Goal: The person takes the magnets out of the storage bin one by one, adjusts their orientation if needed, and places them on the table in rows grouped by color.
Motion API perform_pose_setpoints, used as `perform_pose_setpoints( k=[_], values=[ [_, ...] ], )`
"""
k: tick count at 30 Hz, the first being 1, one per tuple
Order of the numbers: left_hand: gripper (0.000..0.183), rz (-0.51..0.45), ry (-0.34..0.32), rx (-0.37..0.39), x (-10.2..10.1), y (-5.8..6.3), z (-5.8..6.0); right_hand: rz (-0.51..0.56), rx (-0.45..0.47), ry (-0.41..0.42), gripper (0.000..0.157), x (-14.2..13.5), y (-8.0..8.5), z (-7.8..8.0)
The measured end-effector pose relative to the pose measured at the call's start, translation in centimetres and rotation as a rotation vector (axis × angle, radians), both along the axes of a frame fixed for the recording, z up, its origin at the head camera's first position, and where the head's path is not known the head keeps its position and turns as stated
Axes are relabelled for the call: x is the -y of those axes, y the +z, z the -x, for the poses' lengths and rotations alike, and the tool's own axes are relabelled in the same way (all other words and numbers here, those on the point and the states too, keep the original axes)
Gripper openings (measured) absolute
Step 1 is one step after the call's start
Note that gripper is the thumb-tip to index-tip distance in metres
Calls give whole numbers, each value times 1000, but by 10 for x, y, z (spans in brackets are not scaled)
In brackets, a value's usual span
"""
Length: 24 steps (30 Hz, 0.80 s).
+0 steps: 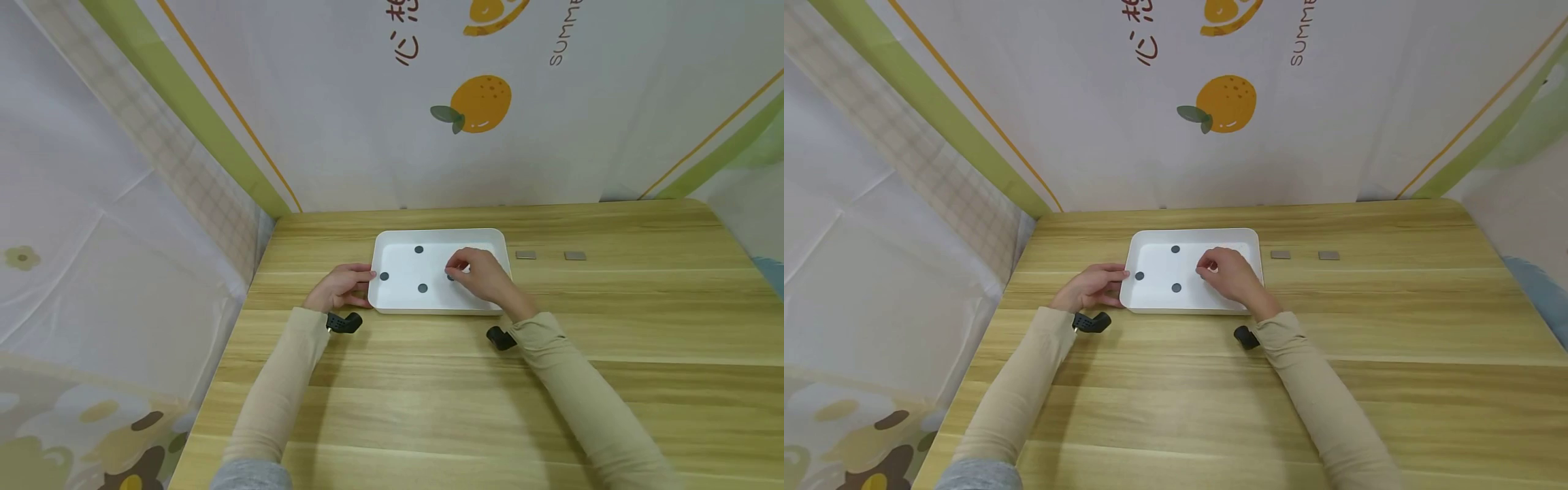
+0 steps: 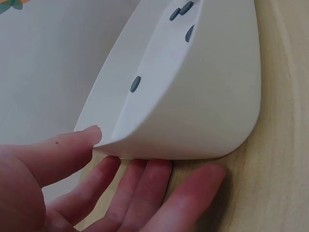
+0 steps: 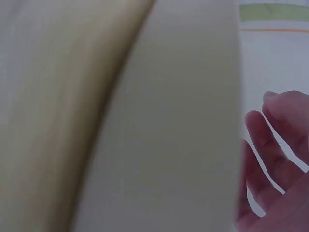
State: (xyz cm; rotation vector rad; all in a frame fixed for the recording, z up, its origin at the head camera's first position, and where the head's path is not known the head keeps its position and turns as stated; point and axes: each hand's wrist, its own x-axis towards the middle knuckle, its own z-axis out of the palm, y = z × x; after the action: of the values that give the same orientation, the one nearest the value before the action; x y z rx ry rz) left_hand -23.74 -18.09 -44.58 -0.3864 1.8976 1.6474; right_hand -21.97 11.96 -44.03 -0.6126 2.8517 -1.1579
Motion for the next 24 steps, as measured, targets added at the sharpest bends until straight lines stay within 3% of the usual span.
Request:
perform_pose_setpoints(
  k=[8, 17, 24],
  values=[
    [49, -19, -8, -13, 1, 0, -1, 38, 78, 15, 8, 24, -11, -4],
    [49, -20, -10, -12, 1, 0, -1, 21, 95, 22, 9, 41, -25, -1],
    [49, -3, 8, 0, 1, -1, 0, -14, 136, 9, 9, 48, -24, -1]
  ],
)
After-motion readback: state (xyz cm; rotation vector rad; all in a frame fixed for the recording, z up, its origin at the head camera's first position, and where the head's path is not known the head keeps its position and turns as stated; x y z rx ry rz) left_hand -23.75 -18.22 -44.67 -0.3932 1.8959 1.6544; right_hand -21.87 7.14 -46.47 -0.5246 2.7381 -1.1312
